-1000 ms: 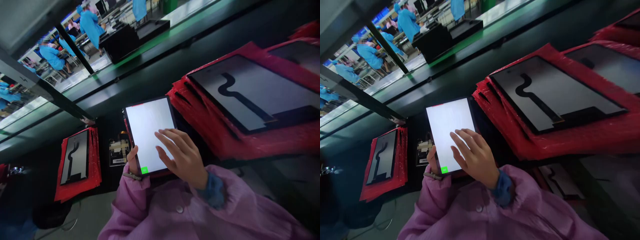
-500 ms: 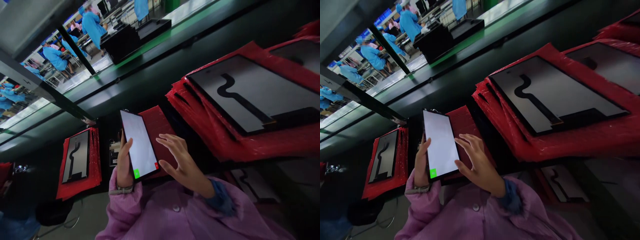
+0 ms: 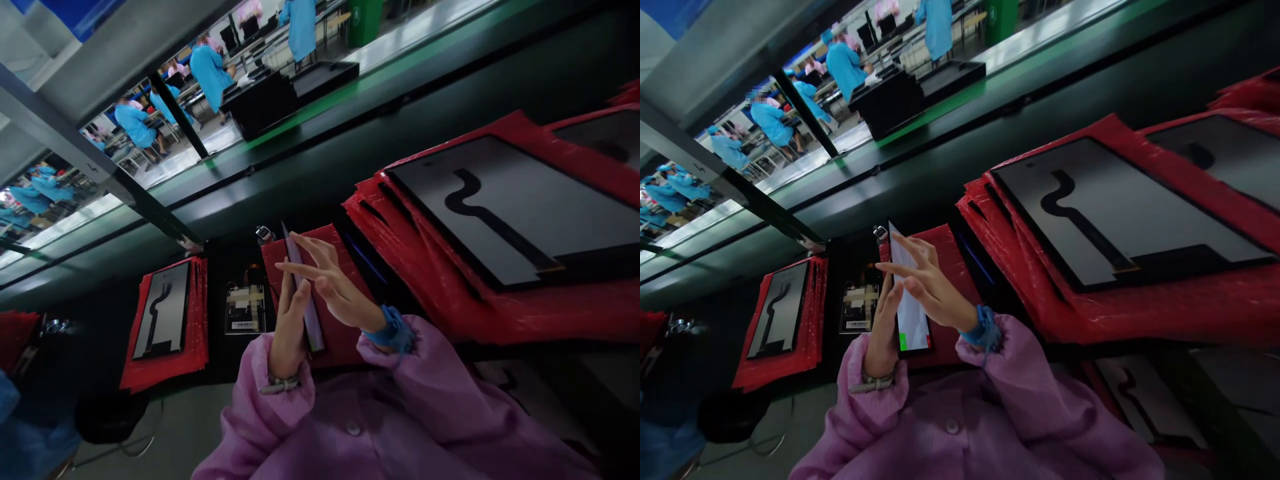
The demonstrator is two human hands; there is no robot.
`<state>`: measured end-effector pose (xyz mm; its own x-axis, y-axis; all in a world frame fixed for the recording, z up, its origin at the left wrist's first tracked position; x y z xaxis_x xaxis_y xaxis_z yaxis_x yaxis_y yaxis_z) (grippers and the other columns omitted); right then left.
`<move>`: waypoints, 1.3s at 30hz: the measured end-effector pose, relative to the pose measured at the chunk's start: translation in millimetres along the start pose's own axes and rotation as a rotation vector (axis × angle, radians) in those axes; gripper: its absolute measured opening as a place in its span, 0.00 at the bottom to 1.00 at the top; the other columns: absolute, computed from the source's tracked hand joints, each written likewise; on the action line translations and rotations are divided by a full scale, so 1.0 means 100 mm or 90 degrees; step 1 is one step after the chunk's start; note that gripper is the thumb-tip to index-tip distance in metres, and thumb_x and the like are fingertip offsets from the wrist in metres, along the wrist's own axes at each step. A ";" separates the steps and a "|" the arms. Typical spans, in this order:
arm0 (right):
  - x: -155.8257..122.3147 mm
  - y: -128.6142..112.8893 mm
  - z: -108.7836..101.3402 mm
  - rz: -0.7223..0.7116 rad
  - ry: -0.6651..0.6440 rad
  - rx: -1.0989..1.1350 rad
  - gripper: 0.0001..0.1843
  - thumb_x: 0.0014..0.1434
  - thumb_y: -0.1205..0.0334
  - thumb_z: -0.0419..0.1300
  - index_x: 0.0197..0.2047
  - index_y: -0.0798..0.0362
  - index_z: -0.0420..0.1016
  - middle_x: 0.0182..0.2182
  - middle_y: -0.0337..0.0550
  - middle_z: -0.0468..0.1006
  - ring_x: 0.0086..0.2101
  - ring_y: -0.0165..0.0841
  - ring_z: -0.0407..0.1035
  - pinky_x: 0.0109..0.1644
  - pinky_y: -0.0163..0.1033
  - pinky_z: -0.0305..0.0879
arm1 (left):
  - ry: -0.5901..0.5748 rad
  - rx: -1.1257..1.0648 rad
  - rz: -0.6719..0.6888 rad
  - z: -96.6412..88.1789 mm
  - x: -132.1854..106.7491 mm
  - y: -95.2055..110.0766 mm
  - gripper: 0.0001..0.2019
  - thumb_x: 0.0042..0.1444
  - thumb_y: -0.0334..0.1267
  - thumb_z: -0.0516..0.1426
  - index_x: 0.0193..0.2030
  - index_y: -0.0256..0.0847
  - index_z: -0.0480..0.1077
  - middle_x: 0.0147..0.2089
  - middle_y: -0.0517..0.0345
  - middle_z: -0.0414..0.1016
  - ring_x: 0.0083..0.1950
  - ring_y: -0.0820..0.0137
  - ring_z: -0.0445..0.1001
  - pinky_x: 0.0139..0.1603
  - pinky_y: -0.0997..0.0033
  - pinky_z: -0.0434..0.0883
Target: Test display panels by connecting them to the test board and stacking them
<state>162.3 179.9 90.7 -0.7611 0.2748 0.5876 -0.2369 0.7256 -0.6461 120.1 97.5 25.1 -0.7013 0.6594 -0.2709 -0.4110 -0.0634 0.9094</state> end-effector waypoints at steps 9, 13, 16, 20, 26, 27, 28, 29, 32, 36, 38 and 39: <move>-0.11 -0.01 -0.08 -0.068 0.053 -0.053 0.43 0.74 0.43 0.25 0.66 0.48 0.75 0.76 0.51 0.51 0.73 0.50 0.52 0.74 0.64 0.55 | 0.341 0.722 0.335 -1.12 -0.50 0.07 0.16 0.71 0.43 0.50 0.55 0.39 0.75 0.58 0.40 0.69 0.62 0.55 0.68 0.67 0.45 0.66; -0.12 0.01 -0.07 -0.066 0.062 -0.061 0.38 0.74 0.44 0.29 0.66 0.44 0.74 0.77 0.45 0.51 0.72 0.50 0.54 0.74 0.63 0.55 | 0.330 0.962 0.309 -1.20 -0.46 -0.14 0.20 0.72 0.38 0.47 0.63 0.37 0.73 0.62 0.35 0.65 0.62 0.52 0.67 0.63 0.43 0.68; -0.12 0.01 -0.09 -0.059 0.060 -0.048 0.35 0.74 0.49 0.34 0.66 0.46 0.75 0.77 0.47 0.50 0.72 0.51 0.53 0.75 0.62 0.53 | 0.332 1.048 0.323 -1.13 -0.44 -0.16 0.21 0.73 0.37 0.47 0.65 0.38 0.74 0.62 0.34 0.65 0.60 0.52 0.68 0.59 0.45 0.71; -0.08 0.02 -0.13 -0.041 0.058 -0.055 0.33 0.73 0.50 0.37 0.65 0.50 0.76 0.76 0.50 0.52 0.73 0.48 0.51 0.77 0.58 0.50 | 0.328 1.106 0.353 -1.06 -0.42 -0.11 0.21 0.73 0.36 0.47 0.63 0.38 0.76 0.60 0.32 0.67 0.57 0.51 0.70 0.57 0.45 0.72; 0.07 0.12 -0.12 -0.019 0.014 -0.016 0.36 0.71 0.31 0.42 0.65 0.41 0.77 0.73 0.45 0.57 0.72 0.42 0.51 0.77 0.54 0.47 | 0.331 1.117 0.428 -1.13 -0.29 -0.05 0.22 0.72 0.41 0.47 0.60 0.36 0.78 0.60 0.32 0.70 0.56 0.46 0.73 0.52 0.41 0.75; 0.09 0.14 -0.13 0.001 -0.006 -0.005 0.34 0.71 0.32 0.45 0.65 0.41 0.76 0.70 0.47 0.62 0.70 0.42 0.53 0.76 0.53 0.49 | 0.331 1.097 0.445 -1.15 -0.26 -0.04 0.22 0.72 0.42 0.48 0.60 0.36 0.77 0.60 0.32 0.70 0.57 0.44 0.73 0.52 0.39 0.75; 0.10 0.15 -0.14 0.025 -0.026 0.012 0.32 0.71 0.34 0.48 0.65 0.42 0.76 0.65 0.50 0.66 0.67 0.41 0.57 0.75 0.52 0.53 | 0.329 1.069 0.466 -1.17 -0.23 -0.04 0.22 0.71 0.44 0.49 0.60 0.37 0.77 0.61 0.31 0.70 0.58 0.42 0.73 0.53 0.36 0.75; 0.10 0.15 -0.16 0.055 -0.050 0.035 0.31 0.72 0.36 0.51 0.66 0.44 0.74 0.60 0.51 0.69 0.61 0.39 0.62 0.72 0.50 0.58 | 0.319 1.032 0.494 -1.17 -0.22 -0.04 0.22 0.71 0.45 0.50 0.63 0.38 0.75 0.63 0.31 0.69 0.61 0.39 0.72 0.55 0.34 0.74; 0.04 0.13 -0.27 0.156 -0.106 0.086 0.32 0.69 0.44 0.61 0.70 0.51 0.68 0.49 0.48 0.71 0.43 0.31 0.70 0.59 0.41 0.69 | 0.196 0.911 0.580 -1.09 -0.16 -0.14 0.27 0.69 0.46 0.53 0.72 0.42 0.64 0.73 0.33 0.63 0.73 0.39 0.63 0.68 0.32 0.66; -0.12 0.13 -0.64 0.256 -0.053 0.016 0.30 0.62 0.72 0.58 0.67 0.57 0.69 0.46 0.45 0.74 0.38 0.29 0.68 0.52 0.37 0.68 | -0.023 0.865 0.568 -0.93 0.00 -0.44 0.26 0.71 0.43 0.49 0.73 0.46 0.62 0.73 0.40 0.67 0.77 0.46 0.60 0.77 0.34 0.54; -0.25 0.22 -0.80 0.339 -0.011 0.018 0.33 0.59 0.77 0.53 0.67 0.56 0.69 0.35 0.38 0.73 0.29 0.27 0.64 0.42 0.35 0.65 | -0.043 0.849 0.537 -0.95 0.09 -0.51 0.26 0.71 0.45 0.49 0.73 0.47 0.63 0.73 0.41 0.68 0.78 0.46 0.60 0.78 0.35 0.53; -0.32 0.28 -0.84 0.380 0.004 0.036 0.33 0.59 0.77 0.52 0.67 0.54 0.68 0.31 0.35 0.70 0.25 0.26 0.60 0.37 0.34 0.62 | -0.044 0.836 0.525 -0.97 0.12 -0.53 0.26 0.70 0.46 0.49 0.73 0.47 0.63 0.73 0.41 0.67 0.78 0.47 0.59 0.78 0.36 0.54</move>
<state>230.6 244.3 95.2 -0.7692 0.6280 0.1177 0.1989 0.4105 -0.8899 76.9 36.0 -57.0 -0.4254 0.8080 0.4076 0.8696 0.2401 0.4315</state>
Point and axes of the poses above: each hand's wrist, its own x-axis towards the middle knuckle, its own z-axis out of the palm, y = z × x, the point moved 10 cm from there along x, towards the middle knuckle
